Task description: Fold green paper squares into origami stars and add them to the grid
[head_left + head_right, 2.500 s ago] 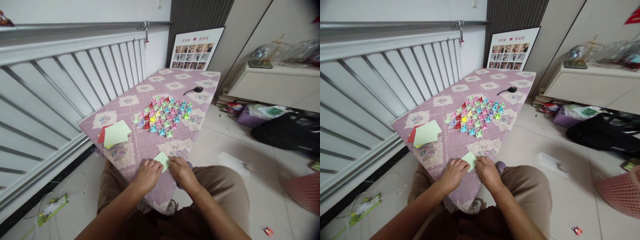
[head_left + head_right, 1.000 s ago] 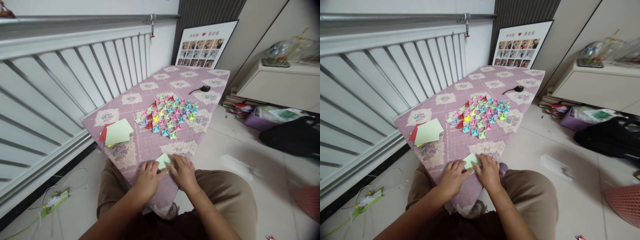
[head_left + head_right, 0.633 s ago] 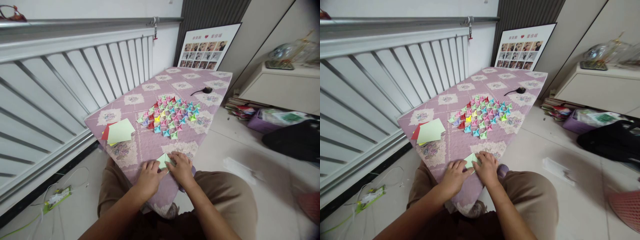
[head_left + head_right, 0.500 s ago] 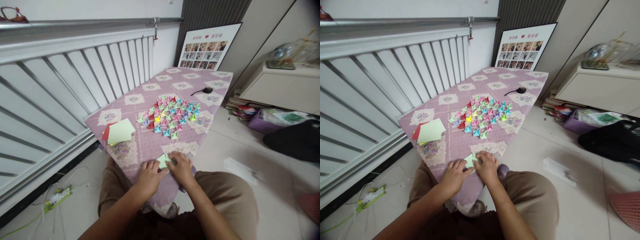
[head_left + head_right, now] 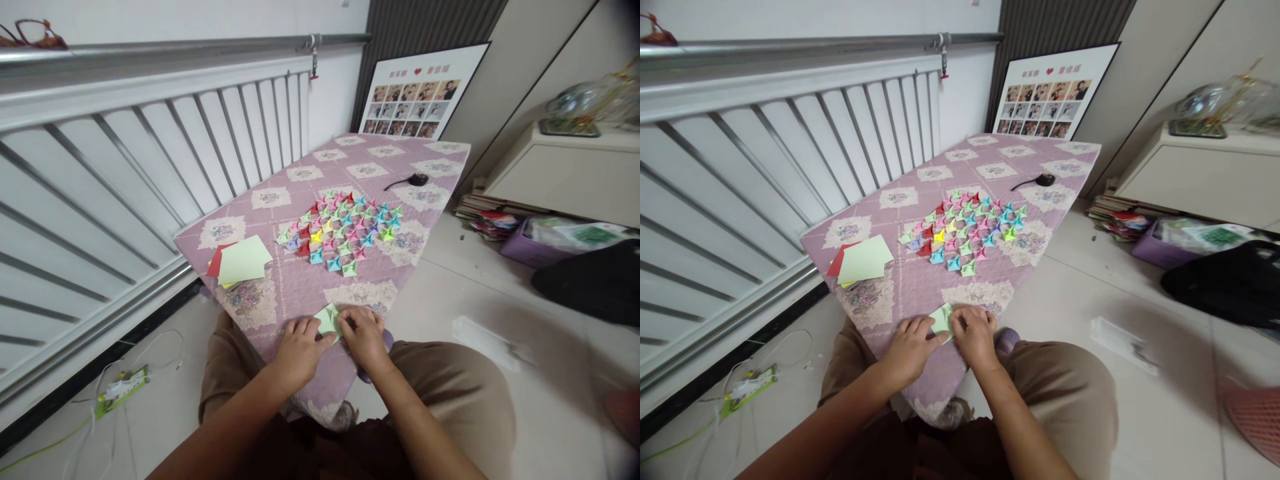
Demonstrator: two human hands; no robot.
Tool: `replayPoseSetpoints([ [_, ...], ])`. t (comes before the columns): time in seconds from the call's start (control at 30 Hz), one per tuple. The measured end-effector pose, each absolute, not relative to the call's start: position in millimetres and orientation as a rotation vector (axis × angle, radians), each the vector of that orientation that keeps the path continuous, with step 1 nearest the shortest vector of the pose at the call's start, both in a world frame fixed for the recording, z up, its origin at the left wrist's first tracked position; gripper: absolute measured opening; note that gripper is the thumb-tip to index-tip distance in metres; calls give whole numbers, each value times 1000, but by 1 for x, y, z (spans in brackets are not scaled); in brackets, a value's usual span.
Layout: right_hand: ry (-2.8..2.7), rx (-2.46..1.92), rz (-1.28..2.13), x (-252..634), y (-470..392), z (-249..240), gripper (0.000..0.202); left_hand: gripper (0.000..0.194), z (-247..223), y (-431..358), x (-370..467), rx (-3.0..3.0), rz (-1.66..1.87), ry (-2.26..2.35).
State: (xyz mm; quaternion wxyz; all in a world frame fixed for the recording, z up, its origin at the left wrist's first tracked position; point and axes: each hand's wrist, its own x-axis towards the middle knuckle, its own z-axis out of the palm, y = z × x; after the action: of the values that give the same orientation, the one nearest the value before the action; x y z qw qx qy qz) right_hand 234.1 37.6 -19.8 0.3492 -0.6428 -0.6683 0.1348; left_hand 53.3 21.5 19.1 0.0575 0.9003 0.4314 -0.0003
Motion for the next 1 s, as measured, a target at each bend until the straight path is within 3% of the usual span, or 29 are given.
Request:
replayPoseSetpoints([
  [0.13,-1764,-1633,347,237,37,-23,13,47,20,22,53,2732,-13,1316],
  [0.27,-1853,-1622,334,240,38,-21,27,48,20,22,53,2734,-9,1314],
  [0.4,-1968,-1588,295,244,39,-17,10,50,16,21,52,2739,1,1311],
  [1.0,-2351,-1361,24,259,30,-18,20,52,17,23,53,2693,-42,1349],
])
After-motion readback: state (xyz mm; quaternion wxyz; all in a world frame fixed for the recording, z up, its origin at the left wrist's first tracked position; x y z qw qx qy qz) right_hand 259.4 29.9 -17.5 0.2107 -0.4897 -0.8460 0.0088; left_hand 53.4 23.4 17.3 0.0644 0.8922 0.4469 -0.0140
